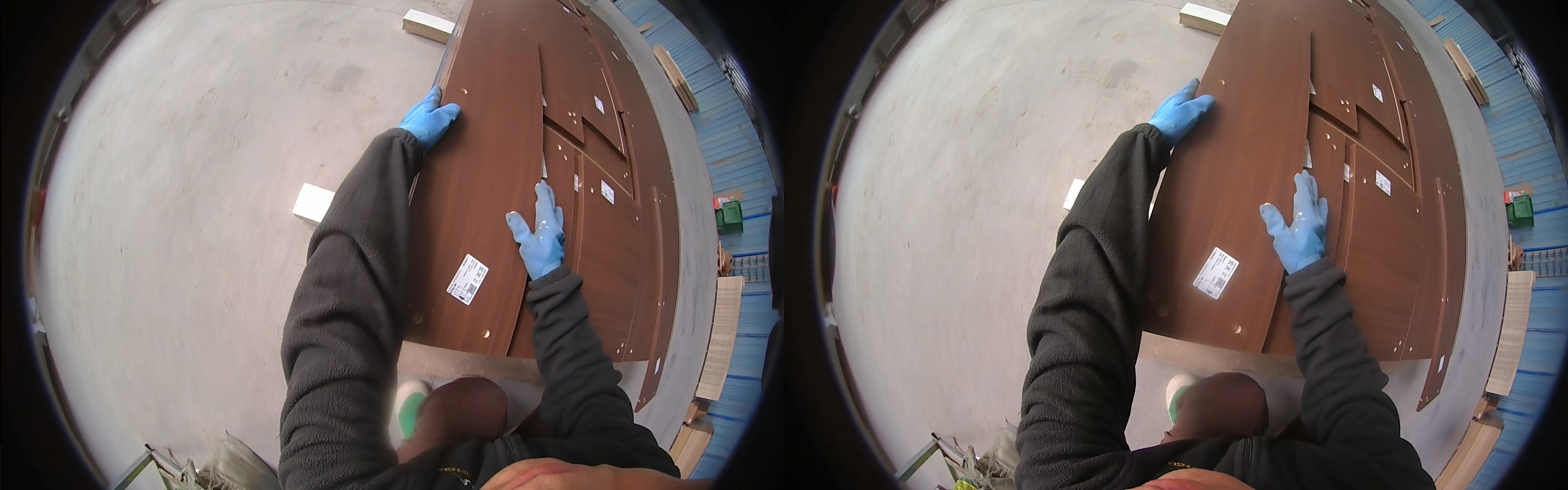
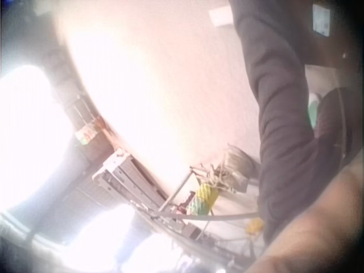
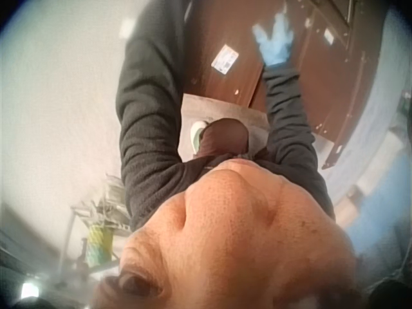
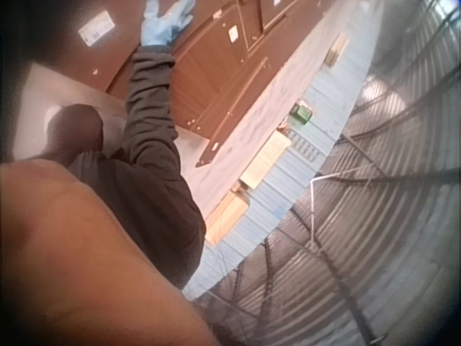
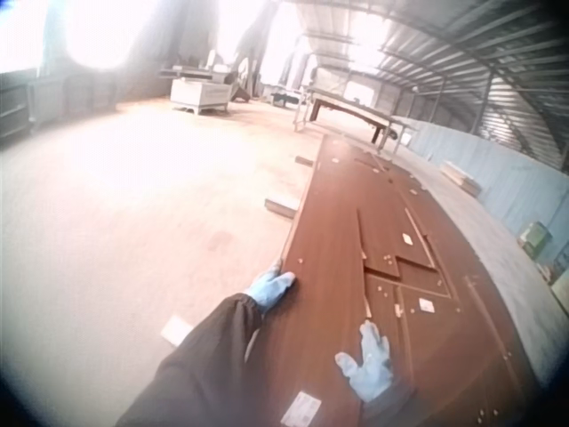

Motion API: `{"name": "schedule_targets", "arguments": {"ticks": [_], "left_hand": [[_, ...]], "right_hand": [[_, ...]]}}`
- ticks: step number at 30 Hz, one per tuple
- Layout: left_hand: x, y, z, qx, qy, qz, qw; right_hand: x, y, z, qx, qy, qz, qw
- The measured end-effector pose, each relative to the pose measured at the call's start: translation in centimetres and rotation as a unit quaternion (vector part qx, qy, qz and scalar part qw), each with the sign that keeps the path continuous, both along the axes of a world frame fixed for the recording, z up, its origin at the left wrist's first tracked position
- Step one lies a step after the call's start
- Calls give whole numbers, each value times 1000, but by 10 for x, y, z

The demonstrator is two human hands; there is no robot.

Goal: The person picks up brown wooden panels from the floor, wipes them with a cloth, and stacks them on a table. The person repeats this process for several panels, moving between the floor and the table.

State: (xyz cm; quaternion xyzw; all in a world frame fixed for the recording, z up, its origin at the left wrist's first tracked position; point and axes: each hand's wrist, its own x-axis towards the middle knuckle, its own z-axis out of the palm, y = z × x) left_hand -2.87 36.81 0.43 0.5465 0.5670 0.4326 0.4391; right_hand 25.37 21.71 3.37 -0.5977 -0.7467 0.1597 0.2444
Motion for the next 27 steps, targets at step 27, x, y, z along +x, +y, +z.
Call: {"name": "schedule_targets", "arguments": {"ticks": [27], "left_hand": [[-29, -330, -28, 47, -268, 54, 961]], "right_hand": [[22, 27, -40, 64, 58, 11, 996]]}}
